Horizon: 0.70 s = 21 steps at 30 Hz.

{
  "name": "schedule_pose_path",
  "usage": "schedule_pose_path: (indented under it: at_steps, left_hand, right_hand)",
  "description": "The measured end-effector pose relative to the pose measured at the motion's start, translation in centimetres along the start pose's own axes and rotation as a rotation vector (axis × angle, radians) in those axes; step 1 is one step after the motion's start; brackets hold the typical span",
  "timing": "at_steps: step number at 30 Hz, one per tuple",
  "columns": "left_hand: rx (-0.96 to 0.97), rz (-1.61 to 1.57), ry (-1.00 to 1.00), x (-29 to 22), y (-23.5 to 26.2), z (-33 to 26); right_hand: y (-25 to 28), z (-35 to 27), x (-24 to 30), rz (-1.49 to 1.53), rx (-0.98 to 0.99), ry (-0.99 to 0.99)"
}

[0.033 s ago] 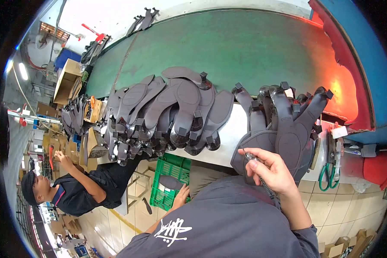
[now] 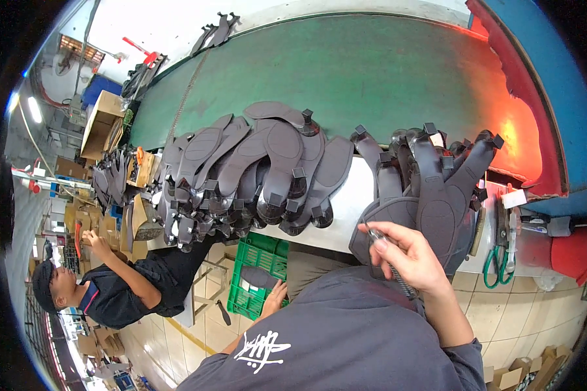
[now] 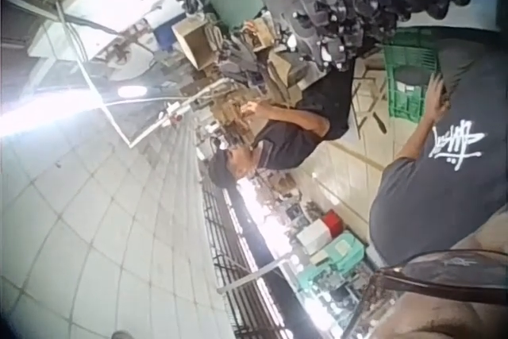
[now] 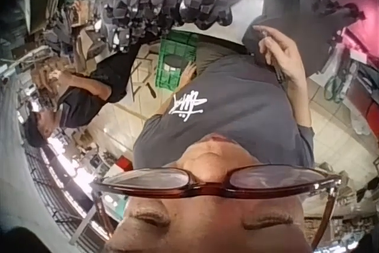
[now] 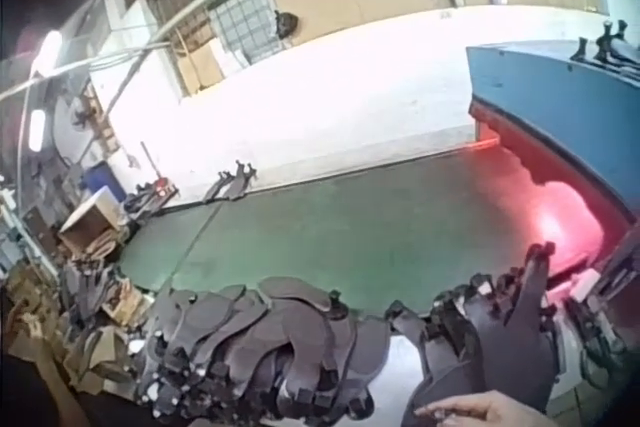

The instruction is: Manually assemble and trim components of shoes at a factory workbench.

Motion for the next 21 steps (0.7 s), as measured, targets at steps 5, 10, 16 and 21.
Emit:
schedule_pose_path:
  at_steps: [5,10,16,21]
  left_hand:
    - [-0.133,0.002,0.188,1.0,-1.4,-0.5]
    - [-0.298,-0.097,0.333,2.1,-2.5,0.3]
    - [-0.459,-0.208,0.449,-0.5,2.1,2.4]
    - [-0.629,-0.869,0.796,-2.1,9.3,2.9]
  right_hand:
    - [-4.5,7.2,5.9,-0.256,0.018,0.335]
    - [-7.5,21.1,7.7,-0.874,-0.219,0.427]
    - [-3.8,31.4,3.8,-1.22,-0.266,0.129]
    - [-6.6,30.0,6.0,-1.143,-0.136,0.271]
Point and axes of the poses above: each hand's wrist, its own z-axis towards the middle knuckle, its own y-axis out of the back of the hand, x = y × z, the point moved 1 cm from there along z, towards the middle knuckle, and after that the axes turned 7 degrees about z, right-handed, at the moved point
